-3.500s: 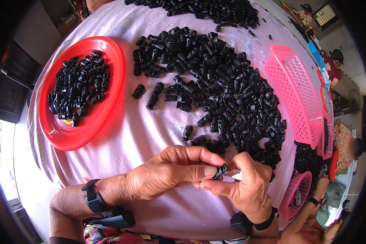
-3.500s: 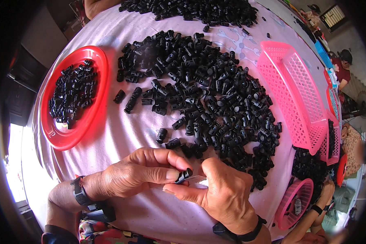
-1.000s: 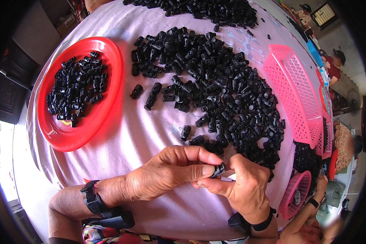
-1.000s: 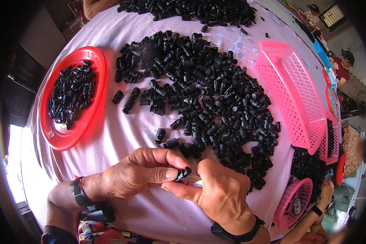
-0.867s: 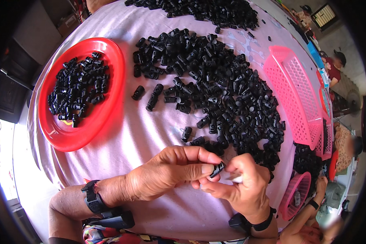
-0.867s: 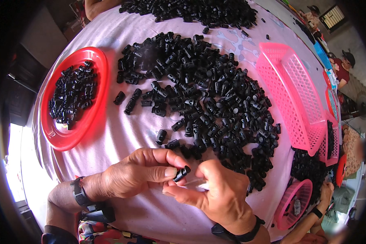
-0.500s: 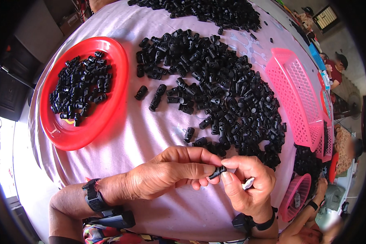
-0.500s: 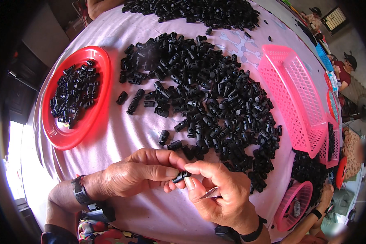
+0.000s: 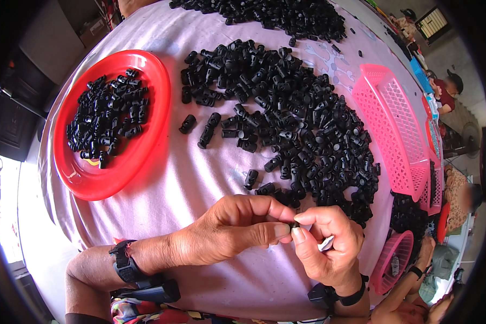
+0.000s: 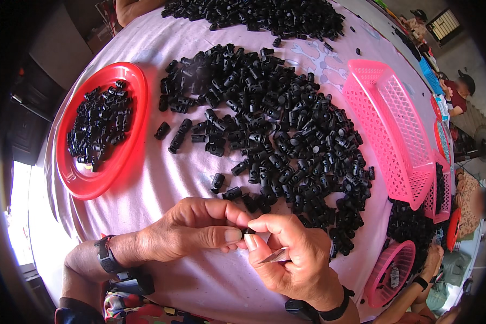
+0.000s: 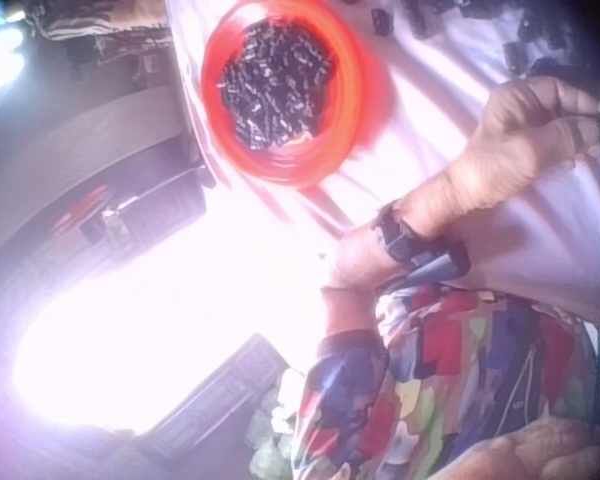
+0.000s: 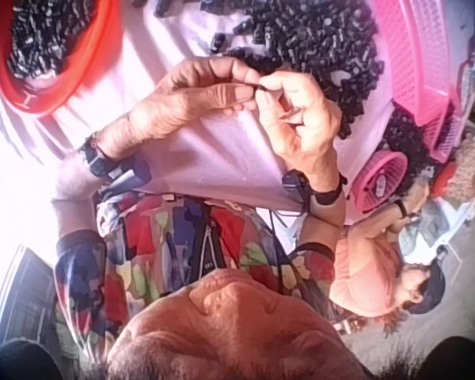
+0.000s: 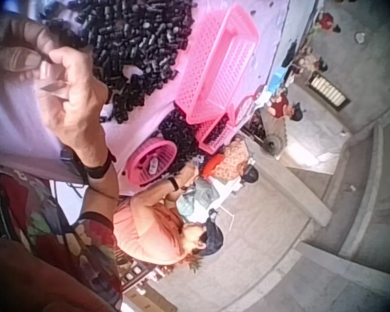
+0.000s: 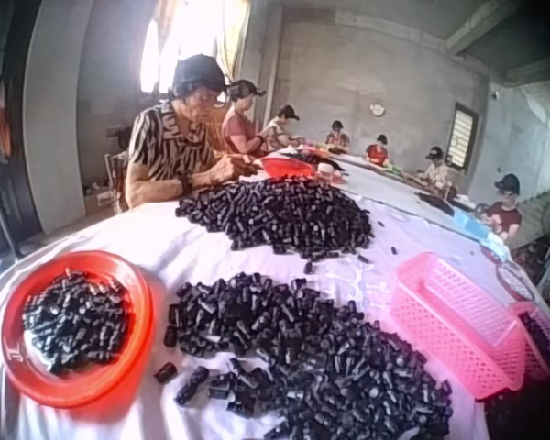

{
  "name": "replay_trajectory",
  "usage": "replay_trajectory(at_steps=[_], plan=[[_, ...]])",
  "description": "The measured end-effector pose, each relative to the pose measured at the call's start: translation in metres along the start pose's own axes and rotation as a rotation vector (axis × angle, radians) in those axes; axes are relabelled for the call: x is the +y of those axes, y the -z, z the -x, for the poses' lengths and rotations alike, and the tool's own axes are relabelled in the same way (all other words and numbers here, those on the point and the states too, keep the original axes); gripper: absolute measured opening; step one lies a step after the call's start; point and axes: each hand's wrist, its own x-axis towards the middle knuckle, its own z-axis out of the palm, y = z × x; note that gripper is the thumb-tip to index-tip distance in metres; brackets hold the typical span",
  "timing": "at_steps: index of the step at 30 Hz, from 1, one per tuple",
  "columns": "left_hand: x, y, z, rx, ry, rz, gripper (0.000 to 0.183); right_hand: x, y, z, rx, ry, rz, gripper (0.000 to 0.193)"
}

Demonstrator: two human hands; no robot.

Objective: Sort and inspect small black plastic components at a work table.

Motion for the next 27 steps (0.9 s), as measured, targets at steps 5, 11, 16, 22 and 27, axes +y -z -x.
replay_trajectory(at_steps=[5,11,16,22,27], plan=[[0.0004,0.0007,0.0012,-0.031,-0.031,0.003,0.029,-0.0033,0.0013,-0.0003,-0.010,-0.027,-0.027,0.015],[0.0020,0.0020,0.0018,-0.064,-0.022,-0.002,0.032,0.0005,0.0015,0.0004,0.020,-0.009,-0.085,0.018],[-0.0027,0.0048,0.0014,-0.086,-0.055,0.065,0.033,0.0000,0.0025,-0.0017,0.025,0.015,-0.113,0.018],[-0.0008,0.0039,0.0009,-0.071,-0.042,0.066,0.031,0.0020,0.0027,-0.0025,0.035,0.028,-0.121,0.017],[0.0019,0.0001,0.0020,0.040,-0.043,0.104,0.029,-0.0011,0.0035,-0.0032,0.075,0.042,-0.037,0.016]])
